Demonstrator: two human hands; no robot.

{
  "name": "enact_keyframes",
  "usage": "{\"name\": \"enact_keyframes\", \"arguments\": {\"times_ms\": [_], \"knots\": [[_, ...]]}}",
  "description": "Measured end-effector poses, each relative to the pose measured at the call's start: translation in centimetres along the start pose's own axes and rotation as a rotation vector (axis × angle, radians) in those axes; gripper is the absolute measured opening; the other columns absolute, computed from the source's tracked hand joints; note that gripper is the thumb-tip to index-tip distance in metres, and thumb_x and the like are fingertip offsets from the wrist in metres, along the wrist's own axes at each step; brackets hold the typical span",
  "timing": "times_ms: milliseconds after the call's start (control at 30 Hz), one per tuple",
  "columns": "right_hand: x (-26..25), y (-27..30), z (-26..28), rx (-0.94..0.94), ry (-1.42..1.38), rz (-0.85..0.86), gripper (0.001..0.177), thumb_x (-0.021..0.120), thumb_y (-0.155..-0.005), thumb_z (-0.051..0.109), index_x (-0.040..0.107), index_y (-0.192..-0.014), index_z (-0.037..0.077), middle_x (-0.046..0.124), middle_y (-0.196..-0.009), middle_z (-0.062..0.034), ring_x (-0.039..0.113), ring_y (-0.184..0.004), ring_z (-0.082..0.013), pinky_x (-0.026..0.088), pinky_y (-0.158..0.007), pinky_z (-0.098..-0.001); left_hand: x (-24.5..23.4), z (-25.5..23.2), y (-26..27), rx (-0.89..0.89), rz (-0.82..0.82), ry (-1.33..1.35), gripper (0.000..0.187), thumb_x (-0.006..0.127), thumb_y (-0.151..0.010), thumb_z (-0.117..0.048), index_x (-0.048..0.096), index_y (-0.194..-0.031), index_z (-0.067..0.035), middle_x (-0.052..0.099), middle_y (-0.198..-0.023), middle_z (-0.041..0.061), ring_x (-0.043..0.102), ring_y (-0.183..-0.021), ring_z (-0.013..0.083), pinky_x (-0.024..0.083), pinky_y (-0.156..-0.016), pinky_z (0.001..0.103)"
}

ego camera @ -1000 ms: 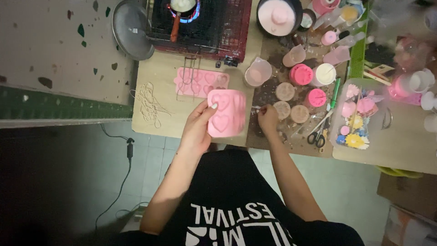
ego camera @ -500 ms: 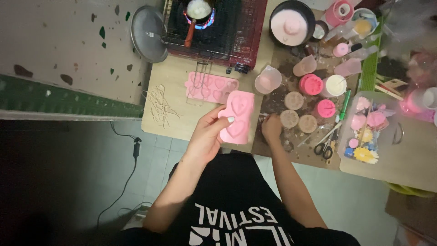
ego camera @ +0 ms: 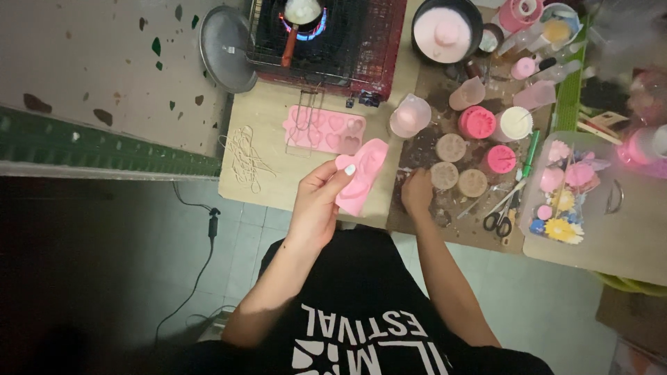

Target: Removing molded wax from silicone molds and preparing materials for candle production.

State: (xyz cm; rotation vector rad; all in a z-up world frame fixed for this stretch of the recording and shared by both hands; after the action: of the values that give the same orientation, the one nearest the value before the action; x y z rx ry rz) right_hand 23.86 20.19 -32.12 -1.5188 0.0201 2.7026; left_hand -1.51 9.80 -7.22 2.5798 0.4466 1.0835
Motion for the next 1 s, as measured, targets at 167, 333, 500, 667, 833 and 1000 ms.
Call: {"name": "enact_keyframes", "arguments": {"times_ms": [167,333,500,667,833,1000], "knots": [[-1.1,-0.4,-0.7,0.032,-0.105,0.007,0.017,0.06,-0.095,0.01,0.064,-0.103,-0.004,0.066,-0.1,-0.0277,0.064,-0.093,-0.0479,0.051,-0.081,-0.0543,1.6,-1.1,0.5,0.047,-0.002,-0.037,0.026,0.071,-0.098,-0.007,0.072,-0.121,0.004,0.072,-0.1,0.002,0.063,-0.085,0.006,0.05,-0.072,0.022],[-3.4,-0.7,-1.1,-0.043,-0.236,-0.061,0.012,0.066,-0.093,0.005,0.07,-0.103,-0.001,0.072,-0.088,-0.0203,0.071,-0.081,-0.033,0.055,-0.075,-0.041,2.3,-1.5,0.8,0.069,0.011,-0.071,0.025,0.072,-0.095,-0.007,0.072,-0.118,0.003,0.073,-0.099,0.002,0.064,-0.084,0.0052,0.05,-0.071,0.021],[-12.2,0.9,5.9,0.268,-0.947,0.207,0.018,0.062,-0.098,0.008,0.068,-0.113,0.002,0.068,-0.082,-0.0031,0.063,-0.068,-0.0109,0.049,-0.06,-0.0248,2.4,-2.0,1.3,0.101,0.038,-0.167,0.025,0.074,-0.096,-0.002,0.073,-0.12,0.005,0.07,-0.097,0.0,0.056,-0.08,0.0029,0.04,-0.064,0.019],[-25.0,4.7,17.8,-0.06,-1.021,0.138,0.008,0.063,-0.105,0.006,0.065,-0.112,0.003,0.067,-0.098,-0.0037,0.064,-0.083,-0.0094,0.055,-0.072,-0.0254,3.7,-2.4,1.6,0.123,0.08,-0.177,0.025,0.071,-0.093,0.002,0.071,-0.118,0.006,0.071,-0.102,0.002,0.063,-0.09,0.0055,0.048,-0.076,0.02],[-31.1,7.5,26.7,-0.555,-0.485,-0.024,0.014,0.068,-0.096,-0.001,0.066,-0.108,0.004,0.067,-0.106,-0.0086,0.065,-0.085,-0.0157,0.054,-0.072,-0.0286,4.5,-2.5,2.1,0.161,0.118,-0.167,0.025,0.07,-0.094,0.004,0.069,-0.119,0.009,0.071,-0.107,0.005,0.066,-0.098,0.0091,0.053,-0.087,0.024],[-31.0,8.1,29.6,-0.719,-0.261,0.006,0.023,0.077,-0.087,0.002,0.066,-0.108,0.004,0.065,-0.102,-0.0102,0.067,-0.083,-0.0255,0.054,-0.069,-0.0336,5.4,-3.4,2.9,0.151,0.117,-0.187,0.028,0.069,-0.095,0.003,0.068,-0.122,0.008,0.073,-0.112,0.007,0.067,-0.102,0.011,0.054,-0.091,0.026]]}}
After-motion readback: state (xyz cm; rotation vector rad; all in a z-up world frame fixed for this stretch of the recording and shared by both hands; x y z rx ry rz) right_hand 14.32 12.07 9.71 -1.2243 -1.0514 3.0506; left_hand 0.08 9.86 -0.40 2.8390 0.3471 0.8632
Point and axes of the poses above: each hand's wrist, its own y-axis away from the middle knuckle, its own x-axis out of the palm, z = x × y, the point moved 8 cm from there along -y, towards the middle knuckle
